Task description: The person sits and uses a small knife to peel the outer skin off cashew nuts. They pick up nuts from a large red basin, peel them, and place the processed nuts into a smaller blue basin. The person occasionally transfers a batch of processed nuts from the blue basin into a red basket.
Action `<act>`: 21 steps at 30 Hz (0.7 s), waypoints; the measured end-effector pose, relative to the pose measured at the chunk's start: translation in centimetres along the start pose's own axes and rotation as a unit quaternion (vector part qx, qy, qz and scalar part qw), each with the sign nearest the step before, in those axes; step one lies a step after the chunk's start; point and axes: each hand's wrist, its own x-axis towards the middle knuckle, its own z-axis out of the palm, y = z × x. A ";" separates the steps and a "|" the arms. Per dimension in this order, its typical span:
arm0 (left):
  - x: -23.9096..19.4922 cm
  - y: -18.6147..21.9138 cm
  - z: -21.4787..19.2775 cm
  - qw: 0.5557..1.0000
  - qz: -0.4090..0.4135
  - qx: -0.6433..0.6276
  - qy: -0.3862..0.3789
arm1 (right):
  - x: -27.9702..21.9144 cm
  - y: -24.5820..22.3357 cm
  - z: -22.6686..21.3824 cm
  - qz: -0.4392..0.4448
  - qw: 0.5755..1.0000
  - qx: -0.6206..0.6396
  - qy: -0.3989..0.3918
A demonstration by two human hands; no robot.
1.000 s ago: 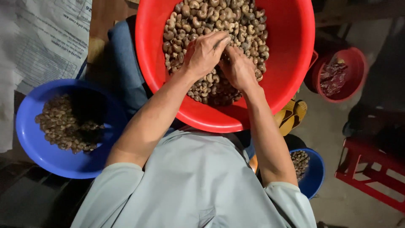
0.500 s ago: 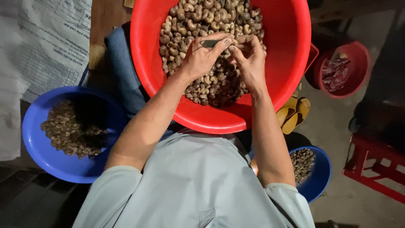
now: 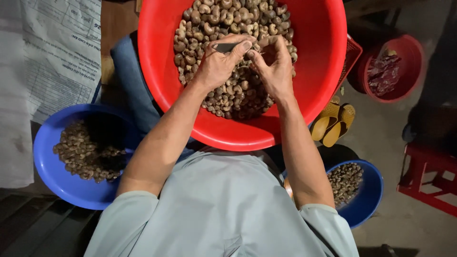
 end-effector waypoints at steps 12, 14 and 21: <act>0.2 0.8 0.0 0.999 0.023 0.034 -0.010 | 0.0 0.3 0.0 -0.045 0.999 -0.010 0.006; 0.1 -0.1 0.0 0.997 0.053 0.060 -0.008 | -0.1 0.2 0.0 -0.046 0.999 -0.010 0.012; -0.2 -0.1 0.1 0.996 0.007 0.083 0.037 | -0.4 0.6 -1.7 -0.042 0.992 -0.032 0.110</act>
